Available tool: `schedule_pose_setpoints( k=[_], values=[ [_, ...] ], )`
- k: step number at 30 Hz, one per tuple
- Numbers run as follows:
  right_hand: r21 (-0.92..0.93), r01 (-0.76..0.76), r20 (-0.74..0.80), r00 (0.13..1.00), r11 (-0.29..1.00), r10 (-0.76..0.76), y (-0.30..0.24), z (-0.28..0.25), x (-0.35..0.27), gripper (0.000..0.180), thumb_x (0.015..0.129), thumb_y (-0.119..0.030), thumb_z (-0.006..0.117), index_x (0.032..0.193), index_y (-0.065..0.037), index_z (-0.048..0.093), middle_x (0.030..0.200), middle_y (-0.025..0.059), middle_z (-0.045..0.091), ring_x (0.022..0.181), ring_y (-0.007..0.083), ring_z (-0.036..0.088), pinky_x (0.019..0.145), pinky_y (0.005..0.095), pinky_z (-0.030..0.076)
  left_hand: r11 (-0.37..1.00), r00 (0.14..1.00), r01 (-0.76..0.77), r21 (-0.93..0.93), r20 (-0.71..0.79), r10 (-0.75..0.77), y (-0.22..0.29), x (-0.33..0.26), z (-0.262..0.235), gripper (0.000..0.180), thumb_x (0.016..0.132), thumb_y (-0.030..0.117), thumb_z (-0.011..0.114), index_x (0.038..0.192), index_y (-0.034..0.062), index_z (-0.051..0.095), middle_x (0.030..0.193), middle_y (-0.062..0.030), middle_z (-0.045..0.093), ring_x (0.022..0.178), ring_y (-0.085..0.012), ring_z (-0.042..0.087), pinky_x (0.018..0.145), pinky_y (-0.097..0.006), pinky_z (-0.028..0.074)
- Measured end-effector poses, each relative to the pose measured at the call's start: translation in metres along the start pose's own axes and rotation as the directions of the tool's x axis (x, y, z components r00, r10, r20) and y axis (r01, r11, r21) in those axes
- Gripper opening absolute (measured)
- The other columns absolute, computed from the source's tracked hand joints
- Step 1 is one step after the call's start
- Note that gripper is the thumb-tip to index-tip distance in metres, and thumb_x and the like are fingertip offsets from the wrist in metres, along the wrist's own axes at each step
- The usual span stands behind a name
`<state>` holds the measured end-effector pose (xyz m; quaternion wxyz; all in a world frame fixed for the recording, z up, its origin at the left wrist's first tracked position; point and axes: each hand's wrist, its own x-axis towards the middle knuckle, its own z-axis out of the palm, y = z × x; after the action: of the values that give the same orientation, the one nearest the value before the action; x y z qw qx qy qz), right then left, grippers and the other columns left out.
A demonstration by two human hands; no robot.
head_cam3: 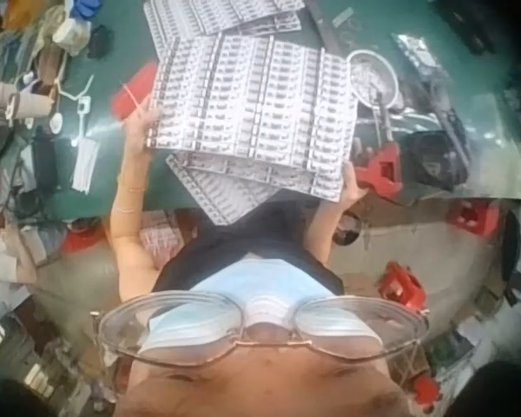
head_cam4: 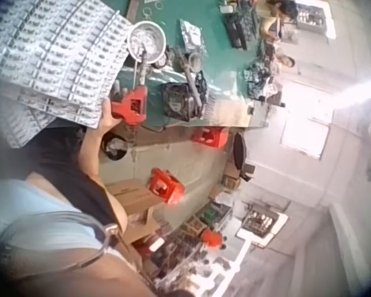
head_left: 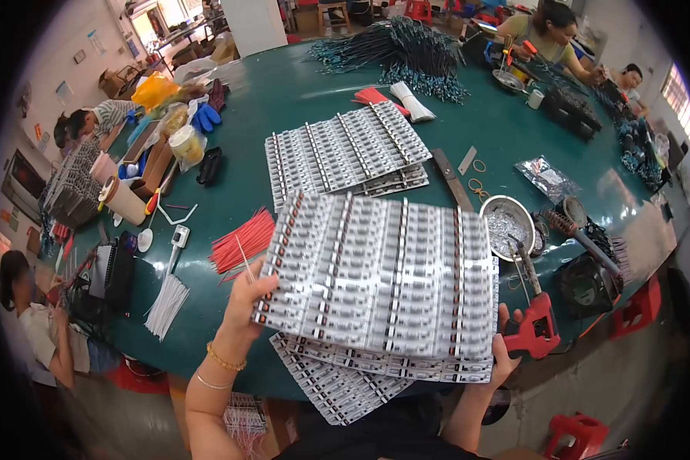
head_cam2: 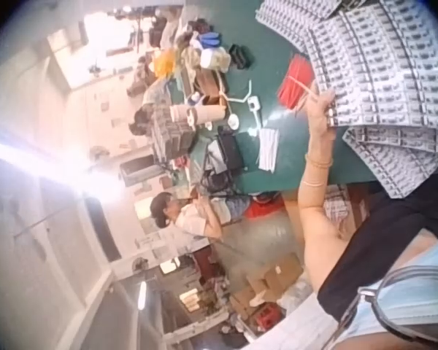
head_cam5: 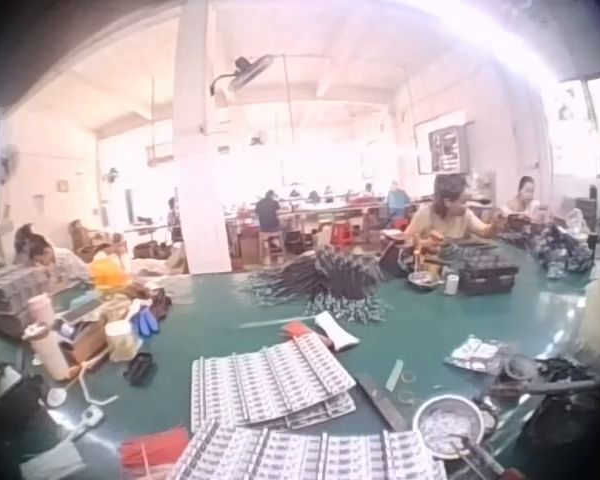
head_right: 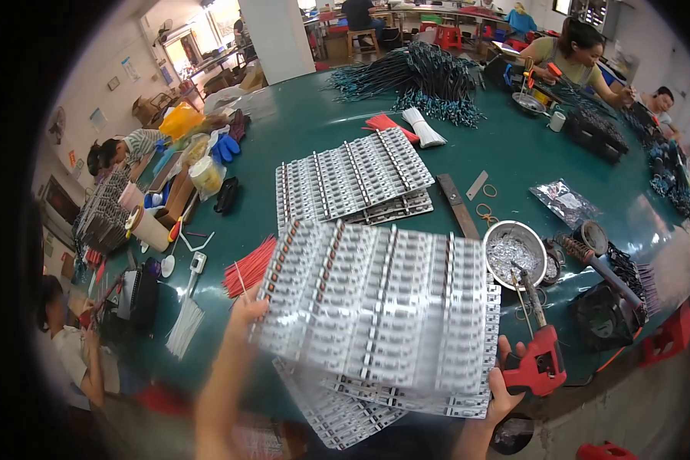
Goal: The person aligns circuit board panels on the work table, then solders white wires and red wires to the terminals of a panel using a soldering iron.
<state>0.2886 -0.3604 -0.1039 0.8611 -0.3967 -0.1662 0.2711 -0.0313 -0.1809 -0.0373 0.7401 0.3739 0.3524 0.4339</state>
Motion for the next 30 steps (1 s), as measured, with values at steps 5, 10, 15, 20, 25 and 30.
schedule_pose_setpoints(
  k=[5, 10, 15, 20, 25, 30],
  values=[
    [-0.077, 0.020, 0.100, 0.995, 0.997, -0.012, 0.002, -0.009, 0.001, 0.062, 0.083, 0.001, 0.048, 0.142, 0.005, 0.029, 0.138, 0.0268, 0.044, 0.125, 0.0328, 0.049, 0.106, 0.0448, 0.039, 0.993, 0.995, 0.098, 0.059, -0.009, -0.098, -0.018, -0.018, -0.003, 0.045, 0.082, 0.004, 0.065, 0.123, -0.0055, 0.047, 0.107, -0.0114, 0.064, 0.093, -0.0158, 0.065, 0.083, -0.029, 0.053],
    [-0.094, 0.034, 0.137, 0.990, 0.995, -0.021, 0.006, -0.022, 0.002, 0.063, 0.089, -0.011, 0.059, 0.142, 0.004, 0.028, 0.139, 0.0260, 0.043, 0.124, 0.0320, 0.050, 0.104, 0.0451, 0.041, 0.968, 0.987, 0.144, 0.203, 0.037, -0.154, -0.015, -0.026, 0.009, 0.049, 0.085, 0.003, 0.066, 0.128, -0.0070, 0.044, 0.112, -0.0127, 0.063, 0.097, -0.0157, 0.064, 0.085, -0.030, 0.052],
    [-0.112, 0.070, 0.158, 0.986, 0.991, -0.052, 0.008, -0.021, 0.003, 0.071, 0.090, -0.023, 0.066, 0.143, 0.004, 0.027, 0.140, 0.0242, 0.044, 0.124, 0.0301, 0.050, 0.104, 0.0436, 0.042, 0.781, 0.960, 0.258, 0.568, -0.062, -0.272, -0.003, -0.030, 0.010, 0.041, 0.089, 0.012, 0.066, 0.125, -0.0038, 0.052, 0.109, -0.0126, 0.064, 0.085, -0.0132, 0.064, 0.074, -0.028, 0.051],
    [-0.148, 0.073, 0.149, 0.988, 0.986, -0.051, 0.005, -0.016, 0.002, 0.069, 0.092, -0.023, 0.062, 0.143, 0.004, 0.025, 0.142, 0.0247, 0.042, 0.126, 0.0311, 0.048, 0.104, 0.0444, 0.041, 0.313, 0.997, -0.061, 0.948, 0.045, 0.055, -0.009, -0.028, 0.005, 0.036, 0.087, 0.027, 0.067, 0.112, 0.0006, 0.064, 0.095, -0.0119, 0.064, 0.071, -0.0169, 0.062, 0.067, -0.030, 0.050],
    [-0.163, 0.075, 0.151, 0.987, 0.984, -0.050, 0.007, -0.020, 0.003, 0.069, 0.091, -0.024, 0.063, 0.143, 0.003, 0.026, 0.141, 0.0243, 0.042, 0.125, 0.0318, 0.049, 0.103, 0.0453, 0.042, 0.285, 0.985, -0.101, 0.953, 0.055, 0.166, -0.016, -0.029, 0.009, 0.038, 0.087, 0.030, 0.066, 0.111, 0.0010, 0.065, 0.095, -0.0136, 0.064, 0.072, -0.0204, 0.065, 0.067, -0.031, 0.050],
    [-0.140, 0.073, 0.134, 0.990, 0.987, -0.054, 0.007, -0.018, 0.003, 0.069, 0.090, -0.024, 0.065, 0.142, 0.001, 0.027, 0.140, 0.0230, 0.043, 0.121, 0.0307, 0.052, 0.100, 0.0449, 0.045, 0.523, 0.986, -0.030, 0.852, -0.059, 0.153, -0.023, -0.023, 0.004, 0.035, 0.089, 0.025, 0.066, 0.109, -0.0036, 0.063, 0.098, -0.0140, 0.067, 0.068, -0.0145, 0.066, 0.062, -0.030, 0.052]
  ],
)
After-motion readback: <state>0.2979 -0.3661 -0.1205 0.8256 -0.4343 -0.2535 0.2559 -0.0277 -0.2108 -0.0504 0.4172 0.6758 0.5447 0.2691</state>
